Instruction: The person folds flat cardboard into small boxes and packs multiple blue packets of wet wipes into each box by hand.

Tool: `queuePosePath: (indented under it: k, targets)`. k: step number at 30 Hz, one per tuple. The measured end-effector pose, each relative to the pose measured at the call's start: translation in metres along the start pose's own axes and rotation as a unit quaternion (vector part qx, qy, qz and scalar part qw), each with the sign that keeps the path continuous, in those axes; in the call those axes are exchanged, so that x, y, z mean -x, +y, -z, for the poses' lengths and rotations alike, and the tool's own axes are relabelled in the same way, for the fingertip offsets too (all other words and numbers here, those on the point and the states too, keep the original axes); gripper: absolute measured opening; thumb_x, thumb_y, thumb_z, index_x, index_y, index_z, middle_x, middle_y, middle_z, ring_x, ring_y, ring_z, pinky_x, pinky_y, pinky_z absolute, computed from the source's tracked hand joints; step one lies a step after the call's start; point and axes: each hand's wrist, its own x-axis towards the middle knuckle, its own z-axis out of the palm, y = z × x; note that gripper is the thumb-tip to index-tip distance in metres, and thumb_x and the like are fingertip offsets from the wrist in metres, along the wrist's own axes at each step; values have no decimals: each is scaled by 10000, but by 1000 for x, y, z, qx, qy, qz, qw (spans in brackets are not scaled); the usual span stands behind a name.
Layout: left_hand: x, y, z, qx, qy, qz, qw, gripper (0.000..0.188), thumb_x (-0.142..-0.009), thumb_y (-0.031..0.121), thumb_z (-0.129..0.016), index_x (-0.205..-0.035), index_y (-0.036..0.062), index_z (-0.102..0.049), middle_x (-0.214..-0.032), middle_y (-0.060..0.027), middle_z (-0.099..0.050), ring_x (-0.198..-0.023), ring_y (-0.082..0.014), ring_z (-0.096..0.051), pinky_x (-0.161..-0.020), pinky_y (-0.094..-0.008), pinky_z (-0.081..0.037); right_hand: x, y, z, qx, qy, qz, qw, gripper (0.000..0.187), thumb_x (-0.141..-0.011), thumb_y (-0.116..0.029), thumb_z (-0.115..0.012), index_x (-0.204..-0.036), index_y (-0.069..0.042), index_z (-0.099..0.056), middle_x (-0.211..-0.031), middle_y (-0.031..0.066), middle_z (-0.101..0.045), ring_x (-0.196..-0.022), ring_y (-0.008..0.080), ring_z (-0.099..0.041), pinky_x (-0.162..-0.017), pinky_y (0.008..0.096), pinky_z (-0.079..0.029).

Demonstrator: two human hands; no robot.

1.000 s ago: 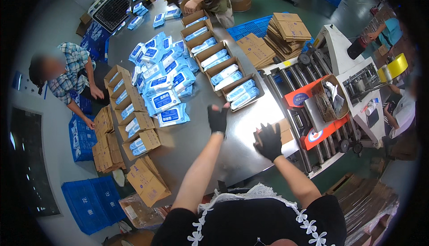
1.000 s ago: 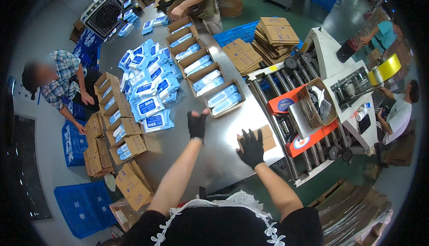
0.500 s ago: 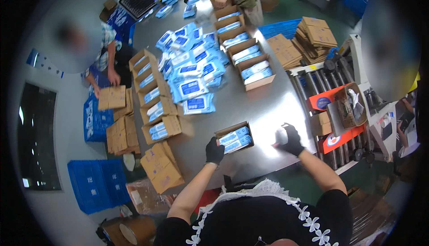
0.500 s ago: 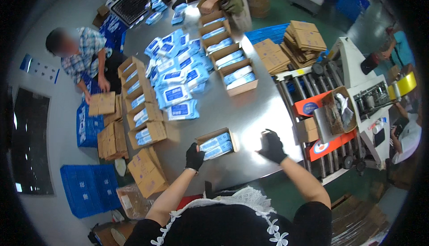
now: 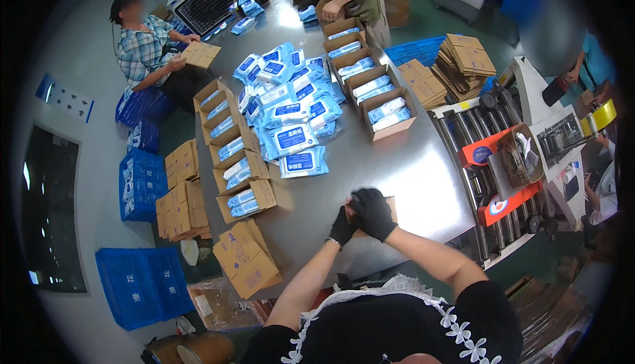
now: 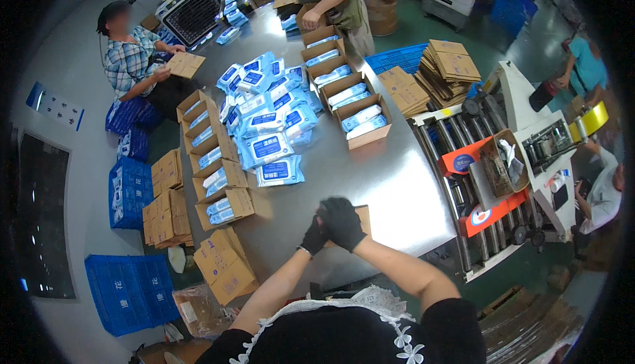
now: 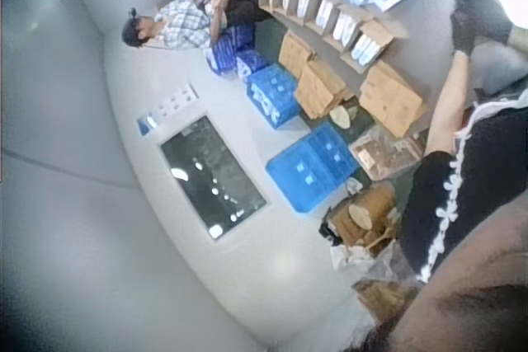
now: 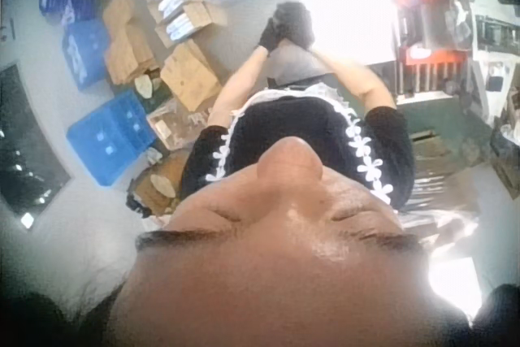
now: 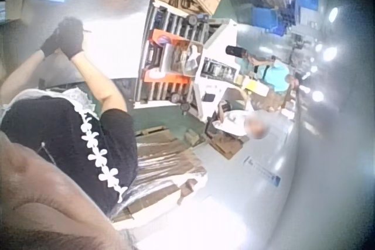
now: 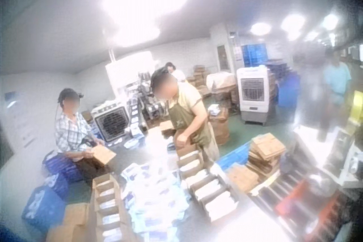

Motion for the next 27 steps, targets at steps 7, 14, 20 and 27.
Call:
queuePosePath:
  k: [7, 14, 20, 27]
  targets:
    - [-58, 33, -46, -134, -340, 27, 931, 673, -767, 281, -707, -1319, -4, -449, -1347, -219, -476, -1264, -330, -441, -1090, -395, -306, 105, 56, 0, 90, 36, -148, 984, 588, -825, -465, -621, -1307, -139, -536, -1335, 182, -501, -1262, 389, -431, -1100, 605, -172]
    - [-236, 138, 0, -355, 43, 123, 926, 458, -863, 409, -607, -1262, 215, -494, -1133, -209, -565, -977, -406, -608, -804, -497, -487, 132, 129, 65, 143, 29, -166, 975, 613, -735, -329, -677, -1294, -133, -518, -1334, 164, -488, -1258, 379, -417, -1107, 596, -181]
    - [-212, 92, 1, -479, 84, -57, 872, 215, -904, 348, -525, -875, 169, -641, -872, -159, -593, -757, -354, -620, -653, -484, -458, 167, 211, 88, 200, 9, -172, 965, 591, -798, -413, -577, -1312, -128, -525, -1392, 157, -444, -1321, 362, -367, -1126, 590, -149]
    - [-5, 114, 45, -483, -36, 5, 875, 276, -898, 396, -538, -868, 148, -653, -788, -137, -609, -664, -341, -629, -581, -469, -485, 176, 241, 113, 264, 31, -188, 946, 758, -750, -326, -719, -1379, -58, -392, -1371, 187, -448, -1335, 342, -363, -1134, 542, -188]
